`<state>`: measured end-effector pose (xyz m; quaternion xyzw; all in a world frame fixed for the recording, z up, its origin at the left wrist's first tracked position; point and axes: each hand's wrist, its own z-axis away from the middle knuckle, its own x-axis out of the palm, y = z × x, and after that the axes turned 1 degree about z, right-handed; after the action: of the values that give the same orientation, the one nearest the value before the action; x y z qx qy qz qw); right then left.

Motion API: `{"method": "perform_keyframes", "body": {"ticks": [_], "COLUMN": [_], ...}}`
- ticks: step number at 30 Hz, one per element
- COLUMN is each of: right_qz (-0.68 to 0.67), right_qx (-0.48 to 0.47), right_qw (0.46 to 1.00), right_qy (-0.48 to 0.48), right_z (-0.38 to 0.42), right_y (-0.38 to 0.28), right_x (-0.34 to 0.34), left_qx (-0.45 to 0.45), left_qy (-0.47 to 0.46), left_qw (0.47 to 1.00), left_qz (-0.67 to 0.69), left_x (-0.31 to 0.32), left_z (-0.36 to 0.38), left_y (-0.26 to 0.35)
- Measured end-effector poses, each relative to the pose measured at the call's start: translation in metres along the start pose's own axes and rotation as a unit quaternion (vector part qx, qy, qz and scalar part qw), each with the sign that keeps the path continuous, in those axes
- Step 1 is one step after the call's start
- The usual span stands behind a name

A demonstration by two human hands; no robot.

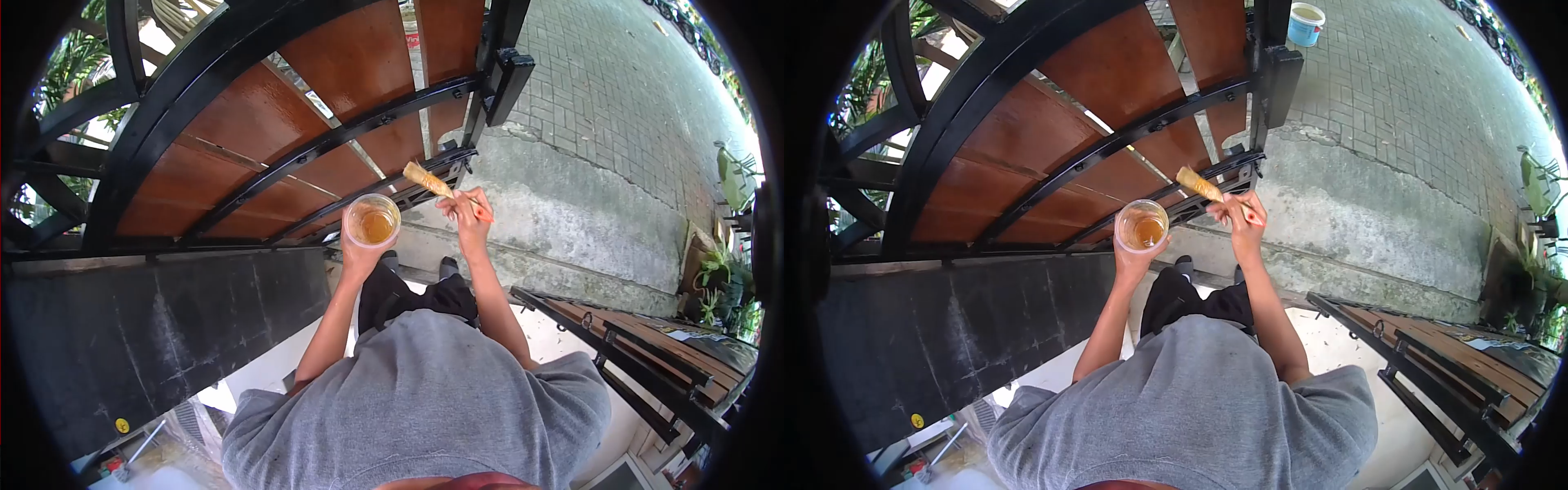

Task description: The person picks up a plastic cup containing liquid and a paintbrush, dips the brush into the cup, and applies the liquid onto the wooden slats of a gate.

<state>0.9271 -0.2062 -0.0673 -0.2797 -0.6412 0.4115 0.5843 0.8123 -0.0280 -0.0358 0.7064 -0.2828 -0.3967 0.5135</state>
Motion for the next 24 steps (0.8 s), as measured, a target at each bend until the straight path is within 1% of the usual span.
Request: {"method": "perform_keyframes", "body": {"ticks": [1,3,5,8,9,11,12,13,14,16,17,18,20,21,23,24], "right_qz": [-0.005,-0.006,-0.048,-0.114,-0.095,-0.075,-0.075,-0.038,-0.034,-0.022,-0.057,-0.029,-0.104,-0.145,-0.231,-0.209], "right_qx": [0.001,-0.01,-0.04,-0.088,-0.08,-0.072,-0.074,-0.064,-0.078,-0.104,-0.097,-0.131,-0.171,-0.175,-0.182,-0.165], "right_qw": [1.0,1.0,0.998,0.989,0.99,0.983,0.976,0.968,0.965,0.96,0.959,0.965,0.961,0.957,0.941,0.946], "right_qy": [0.01,0.024,0.026,0.036,0.074,0.15,0.189,0.242,0.246,0.26,0.261,0.225,0.191,0.183,0.165,0.185], "right_z": [-0.008,-0.023,-0.04,-0.054,-0.053,-0.045,-0.036,-0.028,-0.026,-0.028,-0.034,-0.037,-0.041,-0.037,-0.03,-0.034], "right_y": [0.016,0.032,0.044,0.085,0.111,0.168,0.18,0.192,0.204,0.201,0.194,0.177,0.144,0.133,0.122,0.131], "right_x": [0.004,0.019,0.043,0.069,0.071,0.061,0.058,0.056,0.058,0.071,0.082,0.093,0.114,0.118,0.123,0.119], "left_qx": [0.01,-0.006,-0.034,0.006,0.02,0.02,0.019,0.031,0.038,0.048,0.048,0.04,0.024,0.014,0.009,0.008], "left_qy": [-0.006,-0.01,-0.024,-0.052,-0.067,-0.074,-0.079,-0.082,-0.085,-0.096,-0.099,-0.107,-0.118,-0.122,-0.127,-0.129], "left_qw": [0.999,1.0,0.999,0.997,0.994,0.994,0.994,0.994,0.993,0.991,0.99,0.99,0.991,0.992,0.991,0.99], "left_qz": [-0.033,-0.011,-0.005,-0.057,-0.081,-0.074,-0.068,-0.072,-0.077,-0.083,-0.091,-0.078,-0.054,-0.042,-0.046,-0.049], "left_x": [-0.007,-0.017,-0.03,-0.054,-0.065,-0.084,-0.092,-0.103,-0.113,-0.131,-0.14,-0.145,-0.152,-0.156,-0.157,-0.155], "left_z": [0.001,0.002,0.0,-0.007,-0.009,-0.014,-0.014,-0.015,-0.016,-0.015,-0.014,-0.014,-0.012,-0.01,-0.007,-0.008], "left_y": [0.004,0.007,0.01,-0.009,-0.017,-0.021,-0.024,-0.03,-0.035,-0.042,-0.051,-0.052,-0.055,-0.065,-0.067,-0.068]}}
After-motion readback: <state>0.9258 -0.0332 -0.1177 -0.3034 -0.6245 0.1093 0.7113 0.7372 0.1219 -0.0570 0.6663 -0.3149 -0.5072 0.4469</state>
